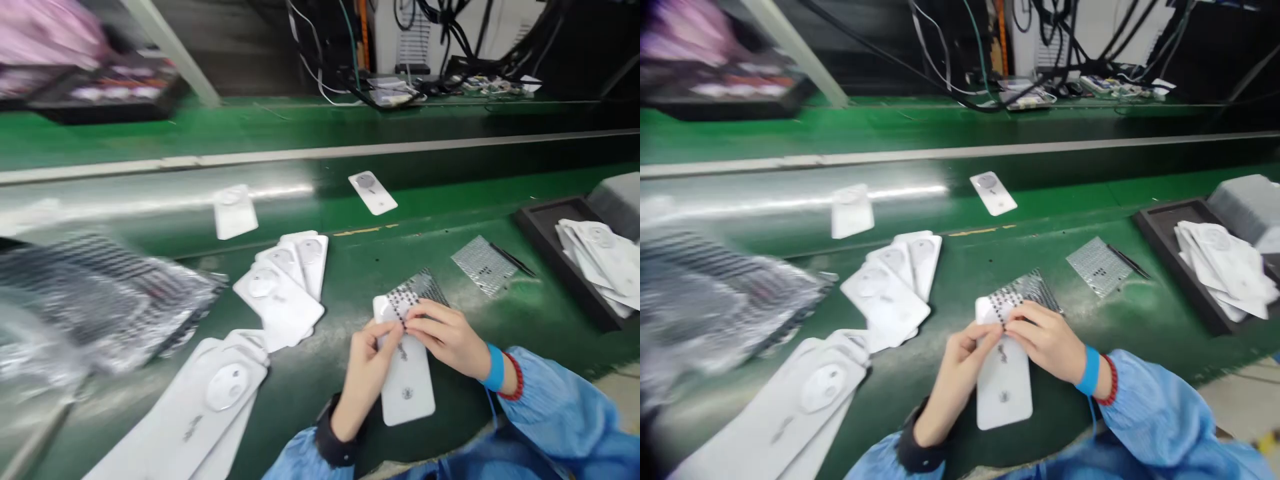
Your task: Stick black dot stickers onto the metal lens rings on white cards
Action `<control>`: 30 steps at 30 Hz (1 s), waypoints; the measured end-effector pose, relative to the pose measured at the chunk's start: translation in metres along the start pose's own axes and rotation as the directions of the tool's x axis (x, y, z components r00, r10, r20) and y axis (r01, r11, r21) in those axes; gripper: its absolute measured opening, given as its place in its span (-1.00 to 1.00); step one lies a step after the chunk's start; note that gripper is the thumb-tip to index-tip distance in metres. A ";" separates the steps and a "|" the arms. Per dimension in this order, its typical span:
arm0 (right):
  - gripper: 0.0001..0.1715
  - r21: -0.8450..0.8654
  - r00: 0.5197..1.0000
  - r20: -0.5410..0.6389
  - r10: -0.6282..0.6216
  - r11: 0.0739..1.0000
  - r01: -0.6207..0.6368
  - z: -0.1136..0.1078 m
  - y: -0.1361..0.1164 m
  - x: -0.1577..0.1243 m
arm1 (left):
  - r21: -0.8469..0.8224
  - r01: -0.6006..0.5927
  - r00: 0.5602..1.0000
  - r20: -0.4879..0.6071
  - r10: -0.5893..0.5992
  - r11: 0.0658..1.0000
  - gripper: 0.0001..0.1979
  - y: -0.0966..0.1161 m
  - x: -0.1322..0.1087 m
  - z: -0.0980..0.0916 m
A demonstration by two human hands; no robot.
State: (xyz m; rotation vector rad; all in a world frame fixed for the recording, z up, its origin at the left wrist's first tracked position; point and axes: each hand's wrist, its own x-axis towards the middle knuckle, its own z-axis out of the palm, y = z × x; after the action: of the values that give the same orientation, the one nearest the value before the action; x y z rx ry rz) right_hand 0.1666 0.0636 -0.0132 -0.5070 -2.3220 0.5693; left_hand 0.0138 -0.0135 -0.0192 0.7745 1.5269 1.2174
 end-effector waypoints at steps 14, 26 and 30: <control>-0.84 0.003 0.979 0.152 0.132 0.991 -0.134 0.010 0.037 -0.023 | 0.099 -0.139 0.961 -0.227 0.159 0.985 -0.62 0.003 0.009 -0.013; -0.84 -0.022 0.993 -0.107 -0.041 0.999 0.038 0.006 -0.019 0.028 | 0.031 -0.210 0.974 -0.083 0.211 0.977 -0.81 0.014 -0.013 -0.003; -0.81 -0.101 0.986 -0.116 -0.121 0.989 0.109 0.006 -0.018 0.025 | -0.015 -0.240 0.970 -0.051 0.239 0.971 -0.80 0.014 -0.016 -0.006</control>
State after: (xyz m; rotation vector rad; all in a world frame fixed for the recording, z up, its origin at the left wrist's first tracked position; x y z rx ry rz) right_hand 0.1416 0.0593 0.0048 -0.4354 -2.2521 0.3653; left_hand 0.0117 -0.0254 -0.0007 0.9424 1.4878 1.4370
